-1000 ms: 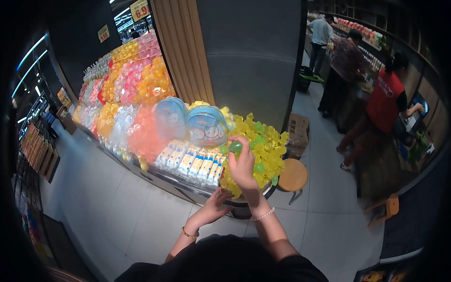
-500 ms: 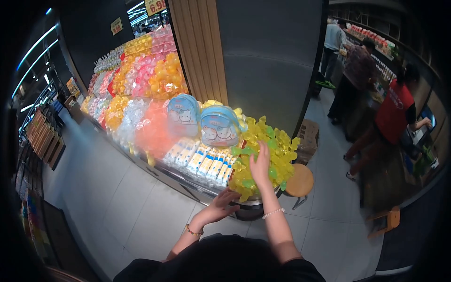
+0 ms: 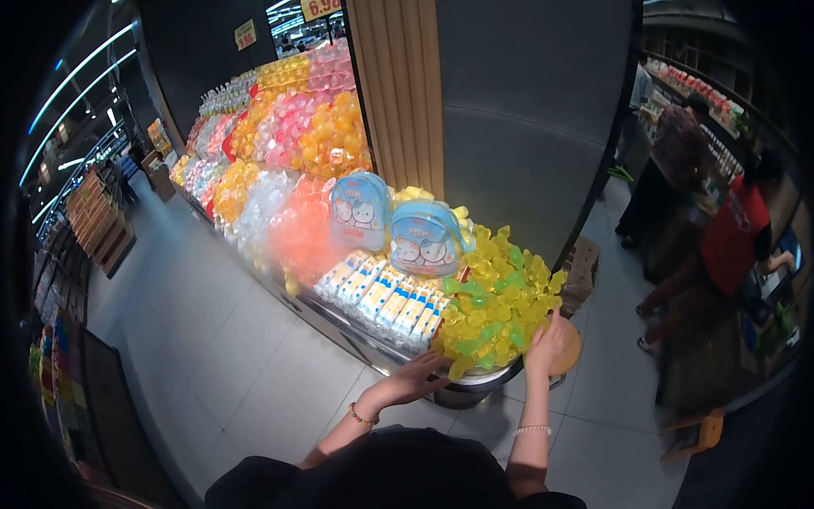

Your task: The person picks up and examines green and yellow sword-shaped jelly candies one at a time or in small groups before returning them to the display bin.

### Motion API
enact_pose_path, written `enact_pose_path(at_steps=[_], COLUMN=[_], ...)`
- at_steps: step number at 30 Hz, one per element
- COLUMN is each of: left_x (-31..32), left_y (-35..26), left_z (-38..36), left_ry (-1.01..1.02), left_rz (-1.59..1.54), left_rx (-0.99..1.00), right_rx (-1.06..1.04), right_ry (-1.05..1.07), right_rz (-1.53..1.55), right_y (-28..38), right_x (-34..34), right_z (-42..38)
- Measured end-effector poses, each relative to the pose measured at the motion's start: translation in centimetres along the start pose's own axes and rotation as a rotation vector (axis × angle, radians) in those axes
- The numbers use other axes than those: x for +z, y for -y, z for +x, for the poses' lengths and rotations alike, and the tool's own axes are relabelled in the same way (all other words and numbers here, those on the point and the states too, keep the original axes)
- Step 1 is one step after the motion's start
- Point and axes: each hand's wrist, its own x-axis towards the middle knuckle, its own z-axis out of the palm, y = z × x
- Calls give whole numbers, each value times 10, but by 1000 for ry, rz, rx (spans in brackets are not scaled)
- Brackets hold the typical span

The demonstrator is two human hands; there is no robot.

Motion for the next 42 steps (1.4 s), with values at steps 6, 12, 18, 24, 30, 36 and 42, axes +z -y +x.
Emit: enact_pose_path(at_steps=[6,12,18,24,30,36,42], left_x=[1,11,12,7,9,-26,-18], left_y=[-23,-18,-20,-35,-49,-63,-51], left_z=[11,24,31,30,20,15,10], left_ry=[140,181,53,-215,-38,-345,403], left_rz=[9,23,-130,42,-207,-250,-733], left_rx=[-13,16,35,308,138,298,-2], right_rx=[52,7,-210,-362,-172,95,44], right_ry=[62,-87,-237,-63,57,268,349], right_rz=[126,-156,329,785,1104,1494,1511], right_y=[-24,-16,89,158,179,179,180], right_x=[12,0,-79,-94,-98,-87,-70], right_z=[-7,-8,-5,-34,-42,-43,-46])
